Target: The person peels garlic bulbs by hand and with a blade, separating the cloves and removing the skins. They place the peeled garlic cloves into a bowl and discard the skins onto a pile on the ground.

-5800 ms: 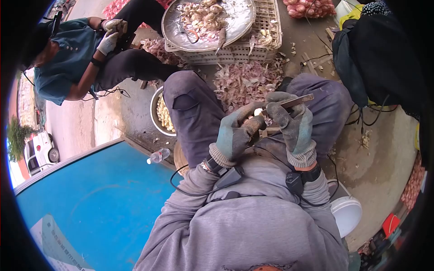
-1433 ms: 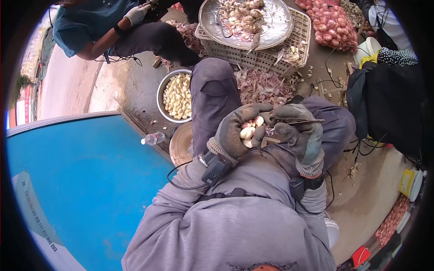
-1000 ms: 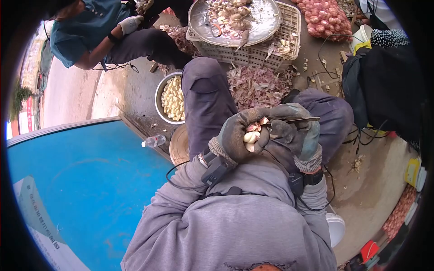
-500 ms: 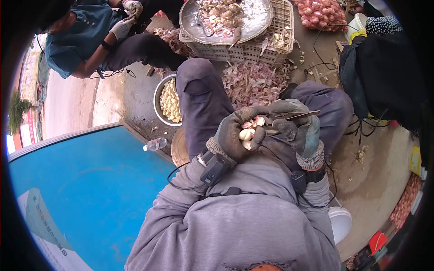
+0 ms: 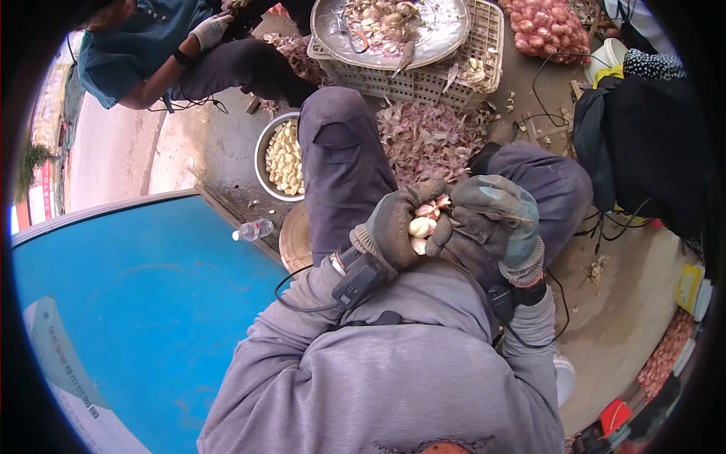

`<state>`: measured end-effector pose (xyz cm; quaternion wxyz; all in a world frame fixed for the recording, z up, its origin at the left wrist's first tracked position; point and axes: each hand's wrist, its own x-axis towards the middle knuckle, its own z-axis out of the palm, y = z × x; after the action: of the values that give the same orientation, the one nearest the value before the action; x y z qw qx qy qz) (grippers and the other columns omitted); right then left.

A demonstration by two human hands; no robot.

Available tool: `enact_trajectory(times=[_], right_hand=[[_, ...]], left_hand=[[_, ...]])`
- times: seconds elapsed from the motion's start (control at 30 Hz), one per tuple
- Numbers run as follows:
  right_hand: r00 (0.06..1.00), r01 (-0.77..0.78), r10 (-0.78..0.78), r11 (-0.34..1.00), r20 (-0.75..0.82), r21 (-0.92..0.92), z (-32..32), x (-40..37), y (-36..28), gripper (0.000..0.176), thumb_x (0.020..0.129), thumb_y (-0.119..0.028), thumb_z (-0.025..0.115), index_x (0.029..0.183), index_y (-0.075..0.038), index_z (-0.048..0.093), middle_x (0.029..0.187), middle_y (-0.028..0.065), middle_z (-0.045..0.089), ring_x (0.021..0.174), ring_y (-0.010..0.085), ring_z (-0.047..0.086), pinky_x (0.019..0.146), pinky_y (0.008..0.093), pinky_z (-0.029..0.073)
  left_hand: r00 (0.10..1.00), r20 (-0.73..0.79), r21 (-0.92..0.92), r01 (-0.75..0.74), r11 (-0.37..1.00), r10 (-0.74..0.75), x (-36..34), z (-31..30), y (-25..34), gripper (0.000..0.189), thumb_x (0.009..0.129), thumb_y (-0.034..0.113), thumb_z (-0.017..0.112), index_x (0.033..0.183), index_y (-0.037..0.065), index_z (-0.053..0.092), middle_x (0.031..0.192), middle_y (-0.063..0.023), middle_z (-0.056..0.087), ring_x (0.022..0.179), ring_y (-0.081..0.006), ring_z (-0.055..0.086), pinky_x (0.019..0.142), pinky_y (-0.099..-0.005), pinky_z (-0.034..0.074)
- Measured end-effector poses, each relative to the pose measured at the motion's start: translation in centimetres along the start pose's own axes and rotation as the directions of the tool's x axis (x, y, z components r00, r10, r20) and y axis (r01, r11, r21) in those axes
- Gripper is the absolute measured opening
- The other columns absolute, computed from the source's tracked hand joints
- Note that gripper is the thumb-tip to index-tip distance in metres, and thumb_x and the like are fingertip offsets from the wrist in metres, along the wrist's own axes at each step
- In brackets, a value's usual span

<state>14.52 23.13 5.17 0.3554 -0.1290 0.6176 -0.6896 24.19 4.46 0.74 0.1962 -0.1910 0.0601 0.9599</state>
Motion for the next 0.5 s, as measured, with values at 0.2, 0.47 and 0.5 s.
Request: enact_trajectory(times=[0.2,0.47,0.5], right_hand=[[0.983,0.181,-0.182,0.978,-0.004,-0.101,-0.5,0.4,0.4,0.032,0.077,0.003,0.079,0.108,0.001,0.072,0.102,0.0116,0.07,0.093,0.0221,0.071,0.078,0.028,0.056],[0.925,0.38,-0.366,0.896,0.103,-0.23,-2.2,1.2,0.7,0.025,0.081,-0.003,0.082,0.104,-0.001,0.074,0.101,0.0084,0.072,0.09,0.02,0.07,0.079,0.0318,0.056],[0.924,0.381,-0.368,0.895,0.1,-0.23,-2.1,1.0,0.5,0.025,0.081,-0.003,0.082,0.104,-0.001,0.074,0.101,0.0084,0.072,0.09,0.02,0.07,0.079,0.0318,0.056]], left_hand=[[0.995,0.028,0.013,0.093,0.996,-0.093,0.2,-0.8,0.2,0.038,0.109,0.031,0.046,0.112,-0.004,0.059,0.065,-0.0209,0.06,0.049,-0.0214,0.056,0.047,-0.0258,0.047],[0.996,-0.085,0.182,0.015,0.983,0.0,-0.1,2.0,0.1,0.032,0.107,0.019,0.048,0.12,-0.008,0.059,0.09,-0.0265,0.067,0.051,-0.0196,0.062,0.046,-0.0229,0.049],[0.999,-0.017,0.181,0.044,0.982,-0.042,0.2,1.1,0.3,0.03,0.106,0.016,0.049,0.12,-0.008,0.059,0.096,-0.0276,0.067,0.051,-0.0185,0.062,0.045,-0.0227,0.049]])
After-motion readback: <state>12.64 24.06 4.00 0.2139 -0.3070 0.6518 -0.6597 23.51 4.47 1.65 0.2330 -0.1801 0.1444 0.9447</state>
